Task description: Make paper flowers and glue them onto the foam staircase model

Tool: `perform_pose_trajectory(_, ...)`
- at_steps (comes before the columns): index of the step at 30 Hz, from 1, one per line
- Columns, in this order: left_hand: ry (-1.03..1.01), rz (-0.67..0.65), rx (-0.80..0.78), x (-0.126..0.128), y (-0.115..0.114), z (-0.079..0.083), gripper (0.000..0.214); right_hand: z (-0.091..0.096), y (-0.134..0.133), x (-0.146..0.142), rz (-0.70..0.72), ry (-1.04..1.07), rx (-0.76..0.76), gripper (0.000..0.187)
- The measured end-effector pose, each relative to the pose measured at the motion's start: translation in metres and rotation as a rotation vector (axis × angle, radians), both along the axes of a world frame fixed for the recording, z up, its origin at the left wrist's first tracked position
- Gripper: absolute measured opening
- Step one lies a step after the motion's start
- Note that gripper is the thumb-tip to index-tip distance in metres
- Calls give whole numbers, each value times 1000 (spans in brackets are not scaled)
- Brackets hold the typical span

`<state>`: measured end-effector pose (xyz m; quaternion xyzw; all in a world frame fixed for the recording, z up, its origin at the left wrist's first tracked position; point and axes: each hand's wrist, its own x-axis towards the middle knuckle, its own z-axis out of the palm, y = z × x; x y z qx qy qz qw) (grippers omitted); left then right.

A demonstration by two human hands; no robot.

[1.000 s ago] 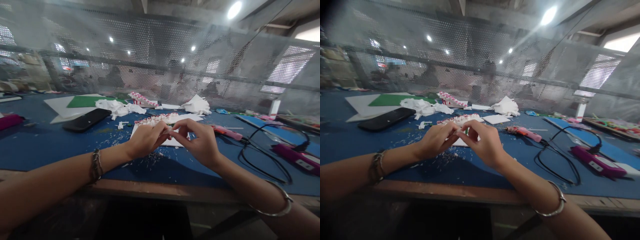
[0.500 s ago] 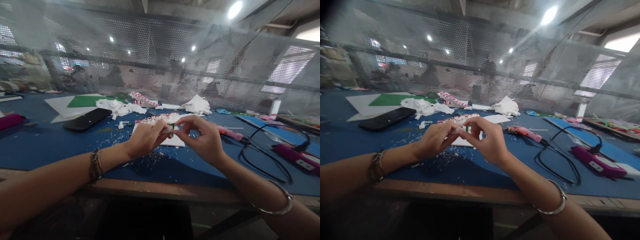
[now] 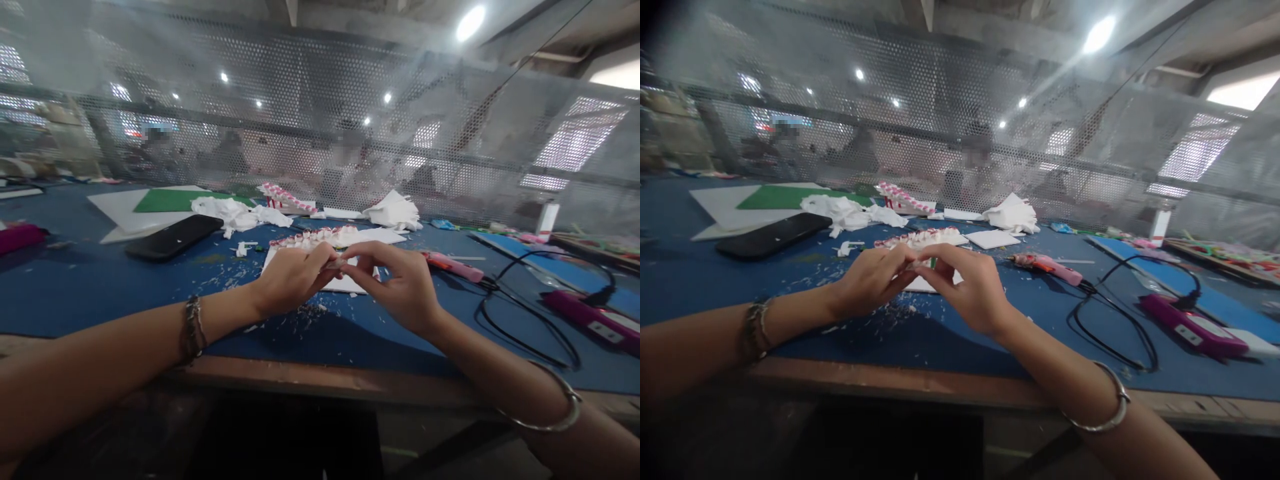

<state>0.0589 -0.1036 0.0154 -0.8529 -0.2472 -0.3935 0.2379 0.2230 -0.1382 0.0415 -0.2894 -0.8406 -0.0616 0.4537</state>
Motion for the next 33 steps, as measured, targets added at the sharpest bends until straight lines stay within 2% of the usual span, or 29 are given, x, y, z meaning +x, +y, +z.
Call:
perform_pose_trajectory(4,-21,-27,25,0,0,1,38,0,2,3,74,32,-44,9)
perform_pose_trajectory(8,-22,-46,13,-1,-2,3,36,0,3,5,36,97,-110,20)
perform_pose_trajectory(14,-16,-33,31,-1,-2,3,35,1,0,1,-48,8,0,9)
perform_pose_trajectory(24,13,-119,54,-2,1,4,36,-2,6,4,78,-97,142,5)
perform_pose_trajectory(29,5,-175,24,-4,1,4,28,0,3,4,111,-60,92,8)
perform_pose_trajectory(33,-9,-154,-1,-4,1,4,26,0,2,4,64,-22,-21,22)
